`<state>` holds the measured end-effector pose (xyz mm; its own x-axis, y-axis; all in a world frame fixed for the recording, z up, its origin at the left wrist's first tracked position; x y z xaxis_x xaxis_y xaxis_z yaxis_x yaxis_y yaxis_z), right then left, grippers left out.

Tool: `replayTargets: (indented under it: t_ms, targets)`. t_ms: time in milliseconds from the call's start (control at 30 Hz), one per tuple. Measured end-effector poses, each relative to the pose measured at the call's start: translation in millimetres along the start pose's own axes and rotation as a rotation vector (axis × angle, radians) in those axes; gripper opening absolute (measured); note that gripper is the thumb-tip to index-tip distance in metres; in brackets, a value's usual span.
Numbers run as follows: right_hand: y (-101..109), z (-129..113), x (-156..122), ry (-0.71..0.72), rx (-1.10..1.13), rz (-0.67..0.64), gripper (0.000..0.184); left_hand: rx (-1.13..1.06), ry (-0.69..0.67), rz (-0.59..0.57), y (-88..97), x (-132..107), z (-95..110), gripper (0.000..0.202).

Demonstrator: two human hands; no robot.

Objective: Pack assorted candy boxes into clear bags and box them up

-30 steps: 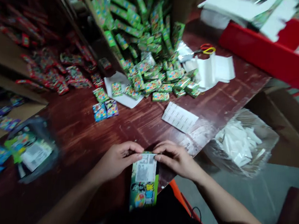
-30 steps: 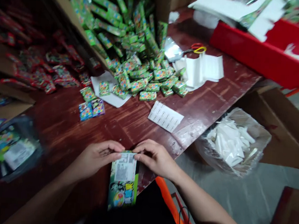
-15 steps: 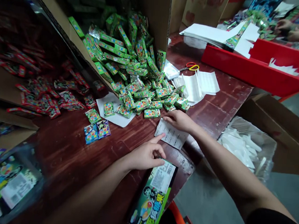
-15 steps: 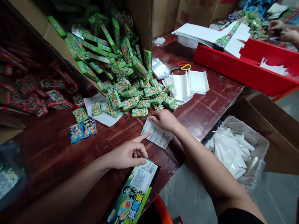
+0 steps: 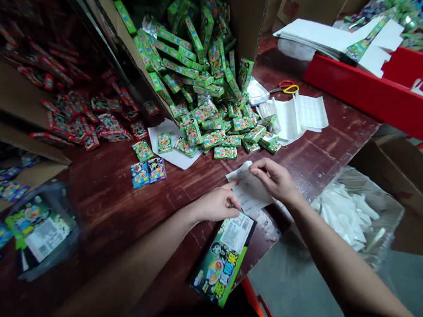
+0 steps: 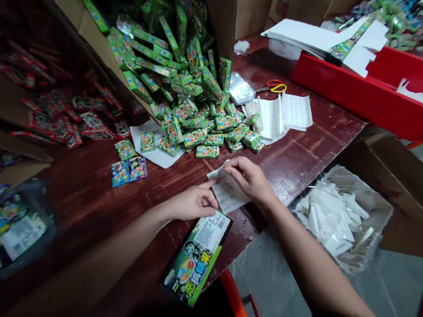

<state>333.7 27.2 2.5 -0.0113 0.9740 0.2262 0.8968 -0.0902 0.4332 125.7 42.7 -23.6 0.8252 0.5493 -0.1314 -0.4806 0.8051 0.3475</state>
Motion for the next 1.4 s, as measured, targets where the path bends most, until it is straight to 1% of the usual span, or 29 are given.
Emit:
replayTargets:
  t_ms: [67, 133, 167, 267, 300, 367, 400, 433, 500, 533, 600, 667, 733, 767, 867, 900, 933, 1000, 1100, 1133, 1167, 1200, 1233, 1267, 1300, 1333, 1367, 1400]
  targets:
    - [4.0, -10.3, -5.9, -0.094, 0.094, 0.035, 0.027, 0.027, 0.000, 0.039, 0.7, -14.8, 3.1, 0.009]
    - [3.4, -24.6, -13.4, -0.168, 0.183, 0.016, 0.032, 0.054, 0.024, 0.106, 4.4, -39.1, 5.2, 0.005]
    - [0.5, -32.6, -18.0, -0.197, 0.226, -0.024, 0.036, 0.063, 0.040, 0.149, 7.0, -53.7, 5.6, 0.005]
    - [-17.9, -55.0, -32.5, -0.256, 0.339, -0.250, 0.048, 0.008, 0.102, 0.272, 13.7, -99.1, 3.6, 0.010]
    - [-25.3, -60.9, -36.0, -0.263, 0.353, -0.311, 0.047, -0.046, 0.133, 0.290, 14.2, -112.1, 2.0, 0.012]
    - [-40.6, -70.1, -39.4, -0.252, 0.336, -0.406, 0.032, -0.168, 0.196, 0.304, 13.1, -132.6, -1.2, 0.016]
    - [-48.8, -73.7, -39.5, -0.232, 0.314, -0.460, 0.026, -0.210, 0.219, 0.311, 12.2, -139.9, -2.2, 0.017]
    - [-57.5, -77.0, -39.1, -0.206, 0.288, -0.523, 0.024, -0.235, 0.230, 0.320, 11.5, -145.4, -2.6, 0.017]
    - [-75.0, -82.4, -38.2, -0.144, 0.236, -0.663, 0.024, -0.254, 0.221, 0.356, 11.4, -152.6, -1.9, 0.016]
    - [-82.8, -84.4, -37.7, -0.113, 0.213, -0.709, 0.023, -0.263, 0.212, 0.372, 11.5, -154.8, -1.2, 0.016]
    - [-95.6, -86.4, -37.5, -0.066, 0.158, -0.749, 0.019, -0.289, 0.194, 0.392, 11.6, -157.9, 0.2, 0.016]
    - [-104.4, -86.4, -38.6, -0.039, 0.083, -0.752, 0.015, -0.306, 0.180, 0.394, 11.5, -159.9, 1.3, 0.017]
    - [-108.9, -86.2, -41.4, -0.015, 0.006, -0.737, 0.012, -0.313, 0.174, 0.393, 11.6, -161.2, 1.9, 0.018]
    - [-109.5, -86.3, -43.0, -0.005, -0.022, -0.707, 0.012, -0.316, 0.173, 0.393, 11.9, -161.6, 1.9, 0.018]
    - [-107.8, -88.2, -49.0, 0.025, -0.078, -0.543, 0.025, -0.329, 0.173, 0.394, 13.4, -161.5, 1.7, 0.017]
    - [-107.6, -89.3, -51.9, 0.042, -0.094, -0.497, 0.025, -0.336, 0.176, 0.390, 13.8, -161.0, 1.7, 0.018]
    - [-108.2, -90.6, -55.2, 0.065, -0.110, -0.470, 0.020, -0.346, 0.181, 0.382, 14.0, -160.2, 1.8, 0.019]
    - [-111.5, -93.0, -61.9, 0.102, -0.140, -0.486, 0.010, -0.355, 0.195, 0.363, 14.5, -158.5, 2.3, 0.021]
    - [-112.3, -93.5, -65.4, 0.098, -0.157, -0.563, 0.020, -0.331, 0.201, 0.342, 17.2, -157.2, 1.9, 0.020]
    - [-108.7, -92.3, -63.4, 0.098, -0.162, -0.569, 0.024, -0.313, 0.196, 0.342, 19.4, -157.6, 0.7, 0.019]
    - [-102.2, -89.8, -59.1, 0.097, -0.172, -0.542, 0.028, -0.290, 0.195, 0.343, 22.3, -158.4, -1.3, 0.018]
    - [-92.5, -85.3, -52.8, 0.087, -0.193, -0.472, 0.031, -0.257, 0.199, 0.343, 25.8, -159.3, -3.9, 0.017]
    - [-79.8, -78.6, -45.0, 0.065, -0.232, -0.357, 0.034, -0.205, 0.210, 0.340, 29.8, -160.0, -6.9, 0.017]
    - [-65.2, -69.6, -36.7, 0.026, -0.292, -0.214, 0.037, -0.126, 0.221, 0.333, 34.1, -160.0, -9.6, 0.016]
    - [-50.2, -58.6, -28.9, -0.028, -0.366, -0.073, 0.039, -0.015, 0.226, 0.330, 38.8, -158.6, -11.1, 0.016]
    - [-36.7, -46.4, -21.9, -0.090, -0.441, 0.040, 0.040, 0.118, 0.219, 0.331, 43.3, -155.0, -11.1, 0.015]
    - [-26.0, -33.6, -16.0, -0.152, -0.509, 0.110, 0.040, 0.257, 0.196, 0.340, 47.5, -148.7, -9.1, 0.013]
    - [-18.9, -21.1, -11.0, -0.208, -0.562, 0.134, 0.040, 0.389, 0.155, 0.353, 50.8, -139.0, -5.2, 0.012]
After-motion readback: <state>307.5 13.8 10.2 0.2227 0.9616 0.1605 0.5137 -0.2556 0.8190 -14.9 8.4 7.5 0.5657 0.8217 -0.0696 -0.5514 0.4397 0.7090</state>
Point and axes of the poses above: each hand's wrist, its own x-axis towards the middle knuckle, its own y-axis out of the back of the hand, z = x × y, the point moved 3 cm from there along x, towards the middle knuckle, and after that the axes turned 5 degrees about -y, right-handed, at the moved point
